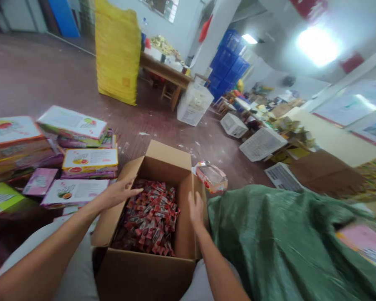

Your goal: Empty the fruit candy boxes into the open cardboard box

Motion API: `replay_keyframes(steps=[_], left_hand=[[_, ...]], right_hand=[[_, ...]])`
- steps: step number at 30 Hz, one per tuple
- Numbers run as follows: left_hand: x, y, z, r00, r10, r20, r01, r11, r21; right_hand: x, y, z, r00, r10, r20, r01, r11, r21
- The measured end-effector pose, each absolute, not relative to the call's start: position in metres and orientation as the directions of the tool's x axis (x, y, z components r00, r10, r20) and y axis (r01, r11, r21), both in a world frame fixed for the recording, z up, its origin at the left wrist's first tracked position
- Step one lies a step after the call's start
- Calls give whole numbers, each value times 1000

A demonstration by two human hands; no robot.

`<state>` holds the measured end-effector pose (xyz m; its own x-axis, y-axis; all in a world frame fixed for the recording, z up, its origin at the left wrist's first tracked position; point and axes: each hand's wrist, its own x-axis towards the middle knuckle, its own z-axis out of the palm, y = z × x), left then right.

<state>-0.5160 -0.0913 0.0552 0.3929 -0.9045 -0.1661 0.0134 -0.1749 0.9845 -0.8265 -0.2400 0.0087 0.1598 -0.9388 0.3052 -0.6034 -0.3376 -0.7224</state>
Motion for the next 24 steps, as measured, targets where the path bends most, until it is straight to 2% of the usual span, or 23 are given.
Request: replay_keyframes(steps=[1,2,4,5,7,9,11,12,15,19,24], left_hand=[[-501,-84,67,444,-884,-145,25,-150,988],[-485,-77,77,485,-862,-147,77,-126,989],[-452,-61,88,599,-782,-170,207,-53,977],[-436,-53,87,672,-716,-188,246,-24,969],[-411,-38,69,798,-562,-216,245,-25,969],[-397,-25,32,847,-478,-233,165,-180,970],[-398,-12,-15,790,-537,-297,26,-454,891],[-403,-6,-39,772,-540,-335,5,-522,853],[-431,15,-105,744,-553,-376,-50,-608,793],[-454,36,-163,717,-576,-393,-157,-683,713],[-436,35,-210,641,-583,-499,-353,-801,484]], right_hand=[[-818,-210,-14,240,-944,228,-629,-330,-704],[-812,-179,-34,408,-908,93,-681,-371,-632],[-808,-123,-61,655,-728,-203,-713,-506,-486],[-809,-102,-68,702,-638,-317,-706,-563,-429],[-812,-81,-74,720,-536,-441,-689,-626,-364],[-814,-83,-75,733,-493,-469,-668,-653,-357],[-813,-95,-78,765,-441,-469,-627,-677,-386],[-812,-102,-81,779,-412,-472,-606,-687,-401],[-814,-114,-93,789,-376,-486,-585,-703,-405],[-823,-116,-104,806,-349,-479,-552,-734,-394],[-834,-121,-108,865,-291,-409,-458,-791,-405]])
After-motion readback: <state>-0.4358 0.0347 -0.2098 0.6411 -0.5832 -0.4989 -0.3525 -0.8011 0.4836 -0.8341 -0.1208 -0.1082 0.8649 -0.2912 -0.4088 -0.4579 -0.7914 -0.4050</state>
